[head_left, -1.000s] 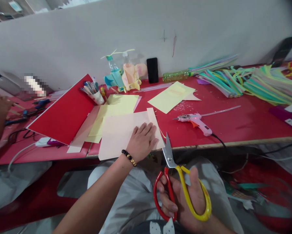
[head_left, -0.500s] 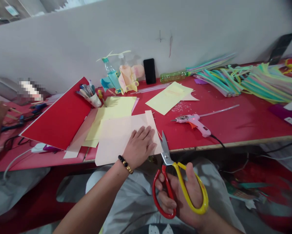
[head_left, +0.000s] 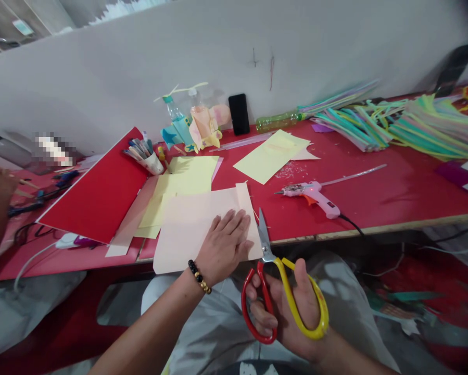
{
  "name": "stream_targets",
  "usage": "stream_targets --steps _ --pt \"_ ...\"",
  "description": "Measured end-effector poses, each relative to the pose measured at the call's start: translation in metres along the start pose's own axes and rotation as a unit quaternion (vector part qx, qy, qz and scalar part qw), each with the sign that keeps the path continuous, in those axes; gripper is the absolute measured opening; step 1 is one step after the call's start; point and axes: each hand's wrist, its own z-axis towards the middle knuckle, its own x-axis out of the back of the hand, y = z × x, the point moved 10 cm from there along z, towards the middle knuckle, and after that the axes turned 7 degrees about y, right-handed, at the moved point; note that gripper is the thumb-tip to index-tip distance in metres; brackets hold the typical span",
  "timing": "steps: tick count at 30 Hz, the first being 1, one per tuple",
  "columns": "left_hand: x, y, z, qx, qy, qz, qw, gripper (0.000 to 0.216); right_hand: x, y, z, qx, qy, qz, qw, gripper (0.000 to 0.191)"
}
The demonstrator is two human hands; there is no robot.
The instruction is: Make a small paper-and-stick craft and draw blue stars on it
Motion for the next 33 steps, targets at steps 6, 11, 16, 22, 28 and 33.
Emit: stream_targets --steps 6,11,16,22,28,33 --pt "-0.002 -0.001 -0.001 -0.003 0.002 0.000 1.000 0.053 -0.002 -0.003 0.001 -0.009 -0.003 -0.012 1.000 0.084" --pt "0.007 -0.002 0.004 -0.020 -0.010 -0.017 1.000 0.052 0.000 0.001 -0.003 -0.008 -0.002 -0.007 1.000 0.084" --pt "0.015 0.004 0.010 -0.029 -0.021 -0.042 0.998 0.051 -0.001 0.010 -0.015 0.012 -0.027 0.001 1.000 0.085" --pt "0.001 0.009 0.010 -0.048 0.013 -0.035 0.998 0.050 0.006 0.014 -0.028 0.014 -0.038 -0.009 0.999 0.088" --pt "-0.005 0.010 0.010 -0.065 0.024 -0.019 0.997 0.054 0.007 0.013 -0.026 0.010 -0.021 -0.012 1.000 0.092" --pt "-0.007 0.011 0.008 -0.066 0.031 -0.008 0.997 0.054 0.008 0.008 -0.020 0.018 -0.005 -0.016 1.000 0.087"
